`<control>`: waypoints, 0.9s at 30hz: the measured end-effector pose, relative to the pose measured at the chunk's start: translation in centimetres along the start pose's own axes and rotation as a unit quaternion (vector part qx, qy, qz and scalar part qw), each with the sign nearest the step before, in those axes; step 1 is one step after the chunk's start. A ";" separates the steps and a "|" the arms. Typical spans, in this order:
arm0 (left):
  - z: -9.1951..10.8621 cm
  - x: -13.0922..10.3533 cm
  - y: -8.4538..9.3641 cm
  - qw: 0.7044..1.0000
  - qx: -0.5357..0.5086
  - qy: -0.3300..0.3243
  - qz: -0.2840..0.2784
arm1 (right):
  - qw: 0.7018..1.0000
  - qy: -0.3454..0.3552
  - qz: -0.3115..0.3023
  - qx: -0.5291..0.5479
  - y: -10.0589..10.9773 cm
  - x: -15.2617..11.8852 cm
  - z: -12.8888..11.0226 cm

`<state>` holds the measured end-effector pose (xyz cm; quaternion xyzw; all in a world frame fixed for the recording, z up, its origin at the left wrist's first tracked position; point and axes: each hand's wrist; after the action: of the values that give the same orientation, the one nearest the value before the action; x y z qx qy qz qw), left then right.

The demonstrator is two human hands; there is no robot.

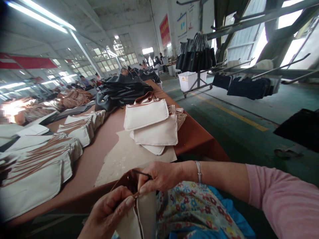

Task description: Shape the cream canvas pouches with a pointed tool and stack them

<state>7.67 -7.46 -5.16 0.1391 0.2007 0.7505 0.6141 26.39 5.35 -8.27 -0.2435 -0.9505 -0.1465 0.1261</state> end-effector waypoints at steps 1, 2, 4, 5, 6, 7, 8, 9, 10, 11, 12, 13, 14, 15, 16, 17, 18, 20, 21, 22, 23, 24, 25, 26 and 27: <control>0.1 0.0 0.0 1.000 0.010 -0.009 0.004 | 1.000 -0.027 -0.005 0.002 0.2 0.2 -0.2; 0.2 0.1 -0.1 1.000 0.017 -0.017 0.006 | 0.999 -0.046 -0.007 -0.004 0.4 0.4 -0.5; 0.3 0.1 -0.1 0.999 0.029 -0.035 0.013 | 0.998 -0.050 -0.011 -0.031 0.4 0.8 -1.0; 0.4 0.1 -0.1 0.998 0.036 -0.045 0.019 | 0.998 -0.038 -0.017 -0.042 0.4 1.0 -1.2; 0.4 0.2 -0.1 0.998 0.041 -0.052 0.025 | 0.998 -0.025 -0.023 -0.048 0.2 1.1 -1.3; 0.3 0.2 0.0 0.998 0.041 -0.049 0.023 | 0.998 -0.015 -0.029 -0.049 0.1 1.2 -1.3; 0.2 0.3 0.2 0.999 0.032 -0.035 0.008 | 0.998 -0.009 -0.033 -0.046 -0.1 1.2 -1.2; 0.1 0.4 0.4 1.000 0.009 -0.012 -0.019 | 0.999 -0.009 -0.034 -0.039 -0.2 1.2 -1.0; -0.1 0.5 0.7 0.998 -0.022 0.017 -0.059 | 0.999 -0.013 -0.034 -0.028 -0.3 1.1 -0.8; -0.3 0.7 1.1 0.992 -0.055 0.047 -0.106 | 0.999 -0.019 -0.033 -0.020 -0.3 1.0 -0.6; -0.5 0.9 1.5 0.982 -0.083 0.075 -0.149 | 0.999 -0.023 -0.031 -0.015 -0.4 1.0 -0.5; -0.6 1.1 1.8 0.974 -0.099 0.096 -0.180 | 0.999 -0.026 -0.029 -0.013 -0.3 0.9 -0.4; -0.7 1.3 2.1 0.969 -0.104 0.111 -0.196 | 0.999 -0.027 -0.024 -0.014 -0.3 0.9 -0.3; -0.7 1.5 2.2 0.967 -0.099 0.121 -0.201 | 0.999 -0.026 -0.020 -0.018 -0.3 0.9 -0.3; -0.8 1.7 2.3 0.968 -0.092 0.126 -0.198 | 0.999 -0.021 -0.015 -0.026 -0.3 0.9 -0.3; -0.8 1.8 2.2 0.970 -0.086 0.129 -0.190 | 0.999 -0.015 -0.011 -0.034 -0.3 0.9 -0.3; -0.8 1.9 2.0 0.971 -0.082 0.131 -0.185 | 0.999 -0.006 -0.008 -0.043 -0.4 0.9 -0.3; -0.9 1.8 1.2 0.971 -0.086 0.137 -0.177 | 0.998 0.012 -0.002 -0.058 -0.6 0.9 -0.1; -1.0 1.6 0.8 0.972 -0.093 0.139 -0.165 | 0.998 0.018 0.002 -0.061 -0.8 0.8 0.1; -1.2 1.4 0.4 0.974 -0.101 0.139 -0.147 | 0.998 0.018 0.006 -0.056 -0.9 0.8 0.3; -1.4 1.2 0.1 0.977 -0.109 0.138 -0.123 | 0.999 0.012 0.009 -0.045 -1.0 0.9 0.5; -1.6 1.0 -0.1 0.979 -0.117 0.135 -0.096 | 0.999 0.001 0.012 -0.029 -1.1 1.0 0.6; -1.8 0.8 -0.2 0.982 -0.122 0.130 -0.069 | 1.000 -0.016 0.020 -0.007 -1.0 1.1 0.8; -1.9 0.6 -0.2 0.984 -0.123 0.123 -0.043 | 0.999 -0.036 0.034 0.020 -0.9 1.4 0.9; -1.9 0.4 -0.1 0.986 -0.118 0.112 -0.020 | 0.996 -0.060 0.057 0.045 -0.6 1.7 0.9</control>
<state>6.80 -7.26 -6.91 -0.0232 0.1806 0.7670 0.6152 24.45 5.84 -8.69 -0.2998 -0.9465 -0.0817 0.0876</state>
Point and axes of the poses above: each hand's wrist, its own x-axis towards the middle knuckle, its own y-axis out of the back of the hand, z = x × y, and after that the axes turned 13 degrees about z, right-handed
